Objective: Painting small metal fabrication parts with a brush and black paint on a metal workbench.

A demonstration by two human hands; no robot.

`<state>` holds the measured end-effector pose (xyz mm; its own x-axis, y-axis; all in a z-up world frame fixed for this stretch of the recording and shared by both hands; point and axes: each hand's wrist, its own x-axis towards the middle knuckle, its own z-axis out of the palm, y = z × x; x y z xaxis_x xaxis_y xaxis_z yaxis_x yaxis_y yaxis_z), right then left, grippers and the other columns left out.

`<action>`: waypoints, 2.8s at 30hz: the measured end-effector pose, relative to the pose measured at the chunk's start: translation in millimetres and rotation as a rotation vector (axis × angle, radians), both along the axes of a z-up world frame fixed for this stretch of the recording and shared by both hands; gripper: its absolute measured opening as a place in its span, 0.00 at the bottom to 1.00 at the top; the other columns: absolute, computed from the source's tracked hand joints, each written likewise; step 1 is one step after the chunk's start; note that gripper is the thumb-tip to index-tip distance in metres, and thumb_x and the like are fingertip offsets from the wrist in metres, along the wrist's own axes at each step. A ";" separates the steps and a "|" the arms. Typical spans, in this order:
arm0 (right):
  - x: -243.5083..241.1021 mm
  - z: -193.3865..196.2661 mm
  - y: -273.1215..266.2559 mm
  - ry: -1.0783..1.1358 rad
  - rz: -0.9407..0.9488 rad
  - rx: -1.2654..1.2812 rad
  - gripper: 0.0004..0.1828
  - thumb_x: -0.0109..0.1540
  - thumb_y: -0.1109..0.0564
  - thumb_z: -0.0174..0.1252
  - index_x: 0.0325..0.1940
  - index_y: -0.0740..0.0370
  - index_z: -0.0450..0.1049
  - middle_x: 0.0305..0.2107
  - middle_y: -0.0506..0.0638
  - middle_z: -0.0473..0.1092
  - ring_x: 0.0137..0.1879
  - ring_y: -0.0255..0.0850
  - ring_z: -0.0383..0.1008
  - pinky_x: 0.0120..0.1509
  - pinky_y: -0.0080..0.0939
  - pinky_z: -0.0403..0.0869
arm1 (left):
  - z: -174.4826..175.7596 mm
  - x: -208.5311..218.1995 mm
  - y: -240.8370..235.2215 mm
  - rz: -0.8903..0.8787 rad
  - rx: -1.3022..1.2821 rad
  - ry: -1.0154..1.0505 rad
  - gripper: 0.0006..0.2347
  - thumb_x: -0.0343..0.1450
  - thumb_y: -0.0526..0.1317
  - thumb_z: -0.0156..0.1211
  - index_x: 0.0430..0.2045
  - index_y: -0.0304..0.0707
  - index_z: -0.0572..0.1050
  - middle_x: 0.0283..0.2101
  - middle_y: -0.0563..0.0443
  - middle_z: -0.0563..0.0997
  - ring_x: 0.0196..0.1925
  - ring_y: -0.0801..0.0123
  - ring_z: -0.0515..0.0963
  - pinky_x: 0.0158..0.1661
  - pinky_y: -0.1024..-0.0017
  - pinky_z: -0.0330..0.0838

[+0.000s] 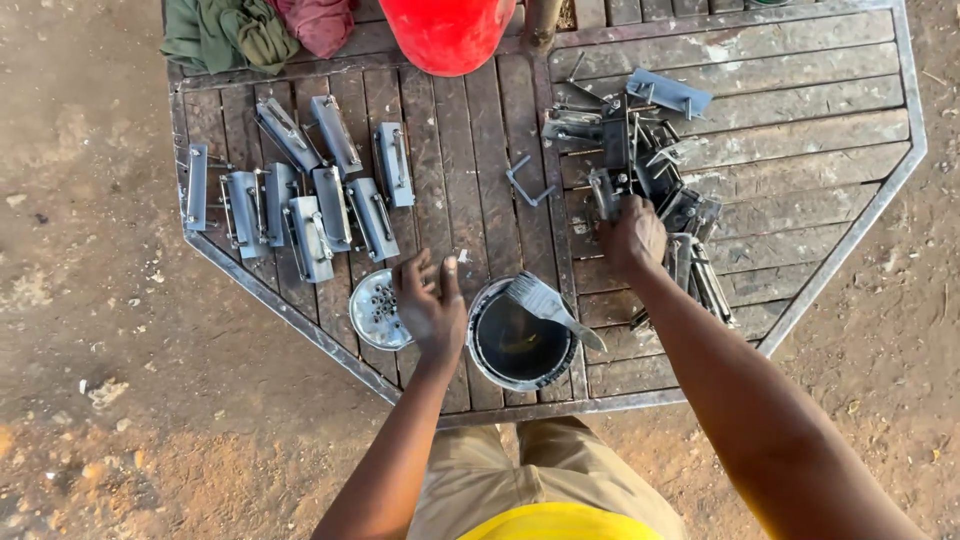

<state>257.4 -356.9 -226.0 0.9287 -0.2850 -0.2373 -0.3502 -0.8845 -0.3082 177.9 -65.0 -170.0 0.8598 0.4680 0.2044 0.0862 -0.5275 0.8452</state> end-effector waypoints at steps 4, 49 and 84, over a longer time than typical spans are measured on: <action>-2.3 5.7 -3.3 -0.348 0.224 0.122 0.18 0.57 0.52 0.67 0.46 0.60 0.72 0.36 0.59 0.70 0.40 0.65 0.77 0.45 0.66 0.74 | 24.4 -17.3 -0.9 0.015 -0.009 -0.069 0.11 0.74 0.38 0.64 0.47 0.31 0.76 0.43 0.38 0.77 0.42 0.48 0.85 0.38 0.57 0.84; -199.3 267.4 144.0 -0.352 -0.446 1.446 0.08 0.68 0.63 0.52 0.47 0.70 0.74 0.25 0.53 0.66 0.31 0.41 0.71 0.40 0.37 0.70 | 192.5 -119.9 -8.4 0.008 -0.965 0.058 0.20 0.78 0.47 0.55 0.14 0.42 0.67 0.15 0.56 0.65 0.19 0.76 0.67 0.24 0.78 0.60; -272.1 173.5 192.2 -0.012 -0.140 0.772 0.07 0.61 0.57 0.69 0.44 0.53 0.84 0.30 0.53 0.79 0.43 0.41 0.80 0.50 0.45 0.75 | 68.8 -191.6 27.5 -0.306 0.030 0.090 0.10 0.67 0.41 0.70 0.28 0.36 0.75 0.25 0.43 0.78 0.30 0.48 0.84 0.26 0.58 0.78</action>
